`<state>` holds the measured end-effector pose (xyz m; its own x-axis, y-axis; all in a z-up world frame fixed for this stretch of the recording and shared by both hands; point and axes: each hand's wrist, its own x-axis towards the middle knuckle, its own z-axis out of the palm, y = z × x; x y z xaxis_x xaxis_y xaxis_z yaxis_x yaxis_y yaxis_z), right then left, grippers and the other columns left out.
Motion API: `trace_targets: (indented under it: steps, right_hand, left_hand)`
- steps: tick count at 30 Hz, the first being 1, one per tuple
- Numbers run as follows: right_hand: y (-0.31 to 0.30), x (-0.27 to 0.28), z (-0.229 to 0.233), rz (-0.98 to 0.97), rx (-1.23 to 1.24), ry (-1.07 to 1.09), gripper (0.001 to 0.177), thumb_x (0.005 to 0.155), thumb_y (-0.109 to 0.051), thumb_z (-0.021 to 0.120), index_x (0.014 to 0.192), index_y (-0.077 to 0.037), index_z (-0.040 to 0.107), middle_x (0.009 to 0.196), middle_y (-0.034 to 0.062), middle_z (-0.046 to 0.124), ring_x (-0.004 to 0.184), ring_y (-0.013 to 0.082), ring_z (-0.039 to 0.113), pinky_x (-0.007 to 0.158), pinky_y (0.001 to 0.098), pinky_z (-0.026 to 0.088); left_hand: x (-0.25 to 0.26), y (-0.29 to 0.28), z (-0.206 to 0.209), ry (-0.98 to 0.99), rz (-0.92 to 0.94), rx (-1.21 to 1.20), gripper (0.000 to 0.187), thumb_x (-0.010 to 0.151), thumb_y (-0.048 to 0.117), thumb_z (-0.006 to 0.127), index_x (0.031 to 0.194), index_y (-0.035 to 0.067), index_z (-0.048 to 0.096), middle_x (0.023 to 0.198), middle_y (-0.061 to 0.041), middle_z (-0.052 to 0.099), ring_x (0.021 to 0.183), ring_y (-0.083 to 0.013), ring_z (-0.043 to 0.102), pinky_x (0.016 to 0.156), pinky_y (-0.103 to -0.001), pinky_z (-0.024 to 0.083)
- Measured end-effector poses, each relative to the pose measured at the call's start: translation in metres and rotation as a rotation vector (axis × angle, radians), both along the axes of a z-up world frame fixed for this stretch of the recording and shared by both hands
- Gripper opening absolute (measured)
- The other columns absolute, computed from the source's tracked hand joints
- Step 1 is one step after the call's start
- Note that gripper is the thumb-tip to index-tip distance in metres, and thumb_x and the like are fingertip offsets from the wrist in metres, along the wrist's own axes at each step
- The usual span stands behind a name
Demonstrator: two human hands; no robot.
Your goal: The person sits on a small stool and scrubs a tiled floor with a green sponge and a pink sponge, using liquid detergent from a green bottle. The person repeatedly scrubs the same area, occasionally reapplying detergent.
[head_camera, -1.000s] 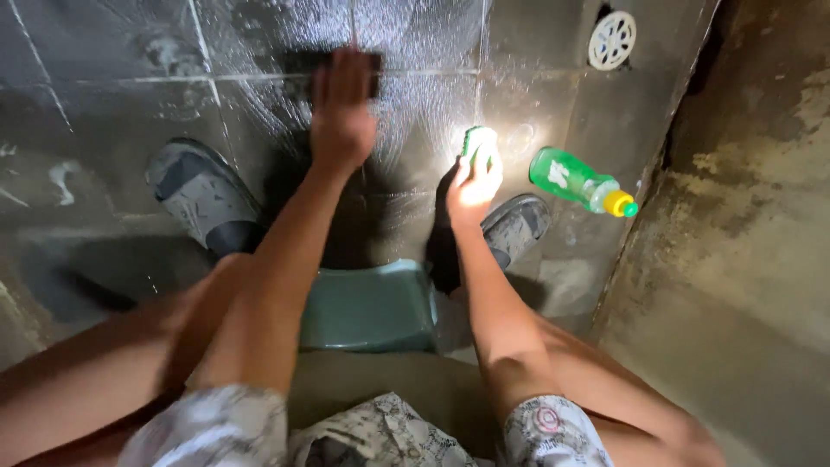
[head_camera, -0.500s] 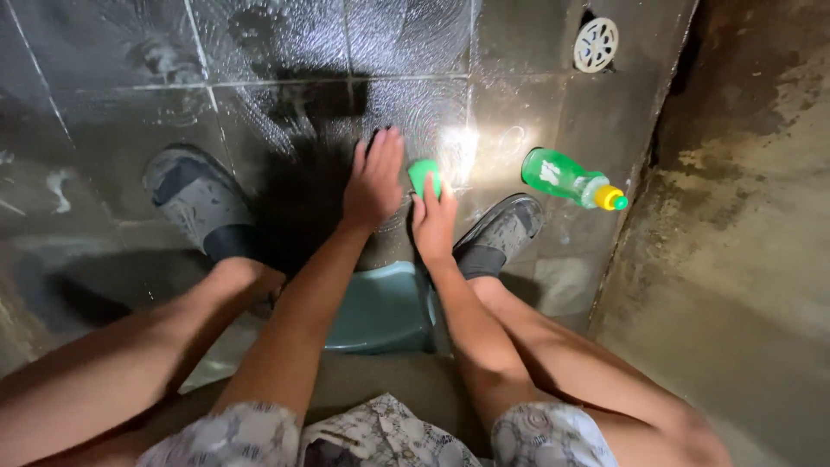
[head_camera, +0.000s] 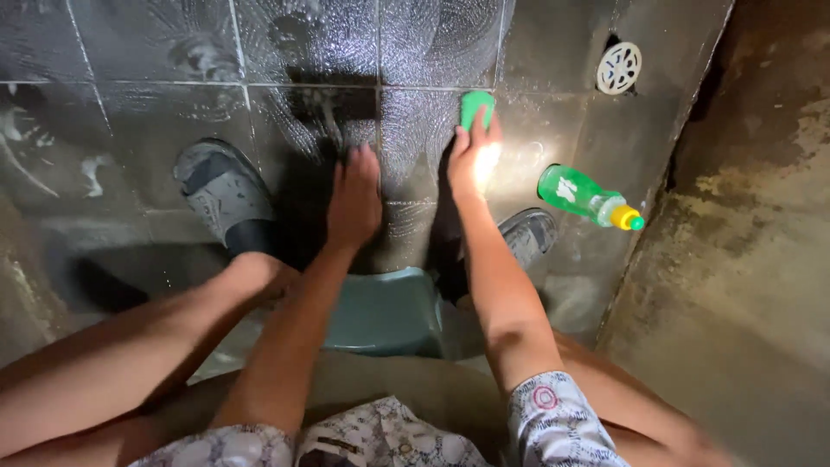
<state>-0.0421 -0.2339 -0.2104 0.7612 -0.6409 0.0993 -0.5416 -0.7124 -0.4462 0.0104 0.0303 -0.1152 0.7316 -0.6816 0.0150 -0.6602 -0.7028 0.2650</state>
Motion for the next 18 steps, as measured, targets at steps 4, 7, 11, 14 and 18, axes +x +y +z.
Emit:
trace_targets:
  steps: [4,7,11,14,18]
  right_hand:
    - [0.061,0.008,0.074,0.131,0.237,-0.034,0.049,0.107,-0.018,0.058,0.153,-0.004,0.047,0.148,0.036,0.044,0.139,0.0547,0.043,0.119,0.0562,0.038]
    - [0.095,-0.024,0.104,0.164,0.301,0.022,0.046,0.105,-0.016,0.06,0.149,-0.002,0.052,0.151,0.0315,0.046,0.14,0.0491,0.047,0.12,0.0525,0.039]
    - [0.118,-0.096,0.092,0.09,0.16,0.114,0.048,0.105,-0.027,0.061,0.149,-0.009,0.055,0.146,0.0236,0.052,0.134,0.0408,0.054,0.115,0.0484,0.042]
    - [0.11,-0.116,0.077,0.035,0.17,0.146,0.048,0.105,-0.027,0.06,0.148,-0.006,0.053,0.142,0.0286,0.05,0.13,0.046,0.051,0.114,0.0486,0.039]
    - [0.085,-0.082,0.088,0.004,0.124,0.072,0.039,0.106,-0.018,0.054,0.139,0.004,0.054,0.135,0.0314,0.051,0.122,0.0494,0.049,0.11,0.0519,0.039]
  left_hand:
    - [-0.048,-0.004,-0.029,0.077,-0.053,0.018,0.074,0.087,0.019,0.05,0.157,-0.001,0.037,0.165,-0.023,0.032,0.152,-0.0393,0.033,0.12,-0.056,0.03]
    - [-0.033,-0.039,-0.028,0.108,-0.054,-0.063,0.079,0.083,0.019,0.054,0.156,-0.003,0.036,0.164,-0.026,0.031,0.152,-0.0422,0.031,0.121,-0.058,0.029]
    - [0.014,-0.106,-0.03,-0.115,0.062,-0.192,0.06,0.091,0.008,0.049,0.15,-0.001,0.049,0.161,-0.018,0.041,0.149,-0.0324,0.039,0.123,-0.052,0.031]
    - [0.064,-0.121,0.009,0.02,0.081,-0.242,0.066,0.087,-0.012,0.045,0.152,-0.002,0.04,0.151,-0.016,0.043,0.126,-0.0262,0.042,0.101,-0.036,0.039]
    - [0.113,-0.089,0.036,0.468,0.095,0.07,0.09,0.083,-0.019,0.044,0.162,0.002,0.007,0.172,-0.012,0.015,0.159,-0.0241,0.009,0.134,-0.043,0.013]
